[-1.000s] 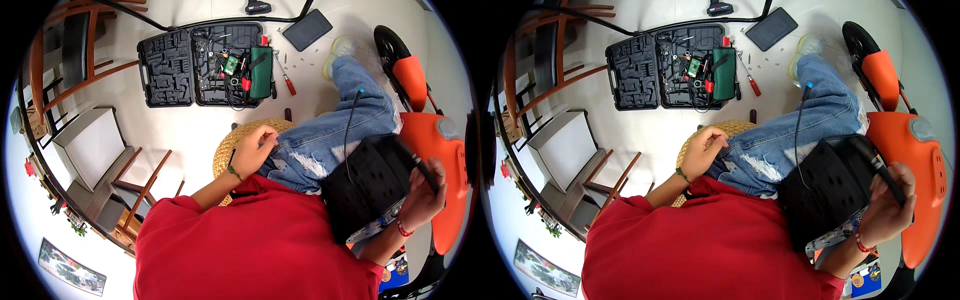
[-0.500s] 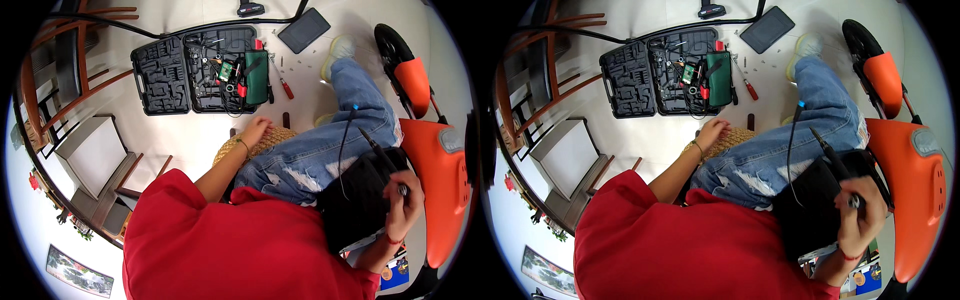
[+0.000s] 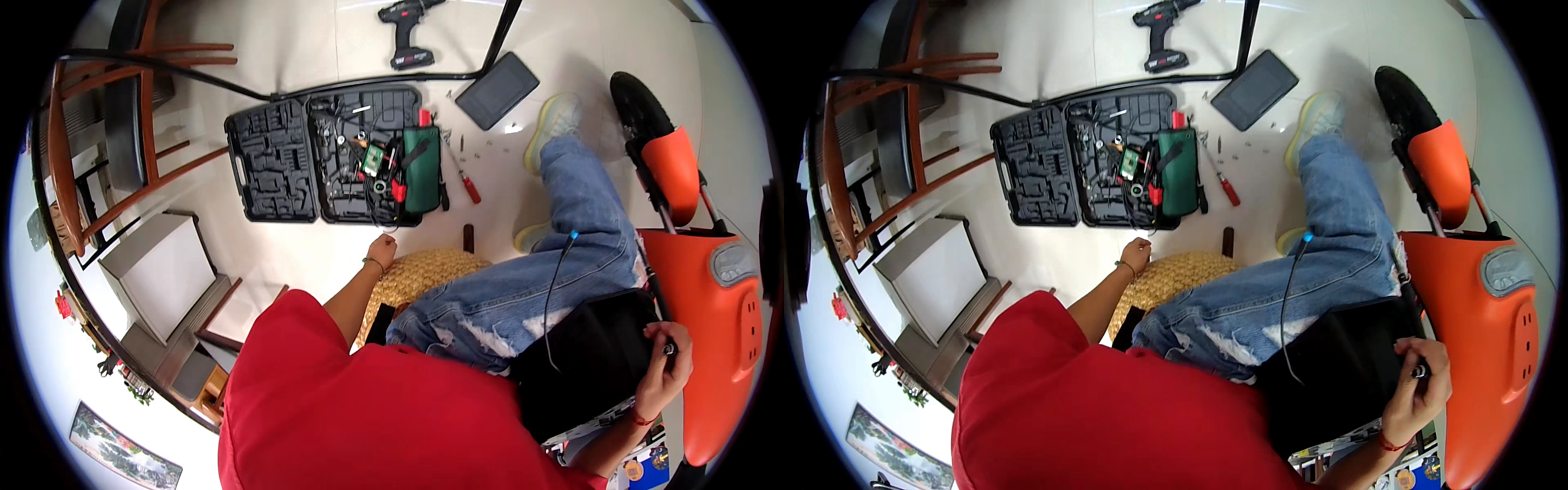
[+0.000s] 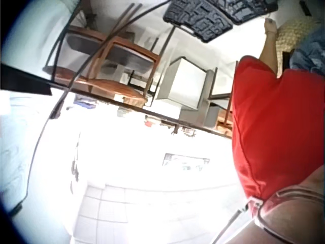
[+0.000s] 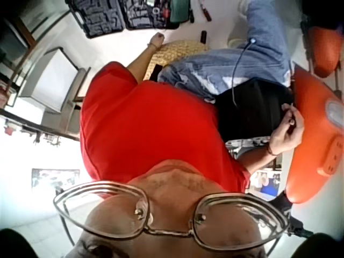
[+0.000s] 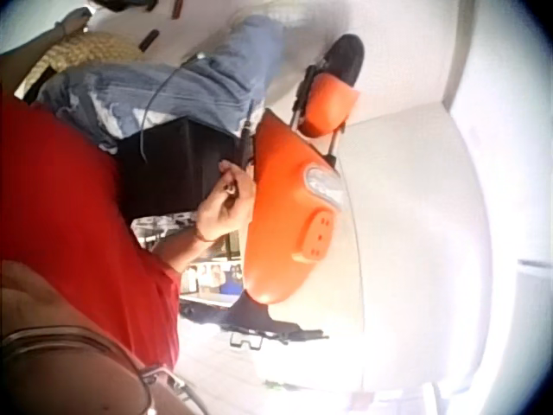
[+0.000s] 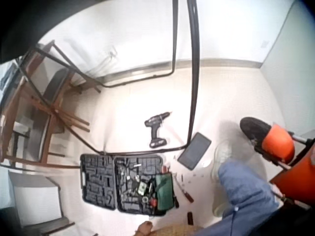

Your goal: The person disassembles a scooter housing by selecting an Allen wrench from a set and using it to remove a pin from the plastic casing by hand.

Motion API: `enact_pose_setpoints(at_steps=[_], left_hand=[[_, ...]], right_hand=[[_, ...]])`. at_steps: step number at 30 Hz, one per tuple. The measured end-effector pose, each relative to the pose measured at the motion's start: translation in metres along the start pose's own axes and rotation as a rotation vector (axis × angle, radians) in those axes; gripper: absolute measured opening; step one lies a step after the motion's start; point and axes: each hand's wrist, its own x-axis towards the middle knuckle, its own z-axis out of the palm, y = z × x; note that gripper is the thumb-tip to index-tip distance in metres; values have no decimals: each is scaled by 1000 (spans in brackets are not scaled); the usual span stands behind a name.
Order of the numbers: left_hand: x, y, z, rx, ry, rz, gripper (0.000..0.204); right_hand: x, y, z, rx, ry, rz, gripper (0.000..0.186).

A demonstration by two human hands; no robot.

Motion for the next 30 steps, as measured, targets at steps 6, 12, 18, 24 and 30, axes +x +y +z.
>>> enact_pose_setpoints(at_steps=[6, 12, 18, 24, 30], left_hand=[[40, 83, -38, -490, 33, 159, 21], [34, 23, -3, -39, 62, 103, 28], [47, 13, 29, -119, 159, 146, 55], [78, 105, 20, -193, 449, -180, 72], [84, 122, 30, -211, 563, -321, 71]], right_hand=[[-6, 4, -3, 36, 84, 33, 13], [-10, 13, -12, 36, 73, 80, 15], [-15, 17, -12, 28, 85, 119, 17], [-22, 22, -8, 19, 123, 146, 18], [-22, 20, -10, -32, 157, 143, 17]])
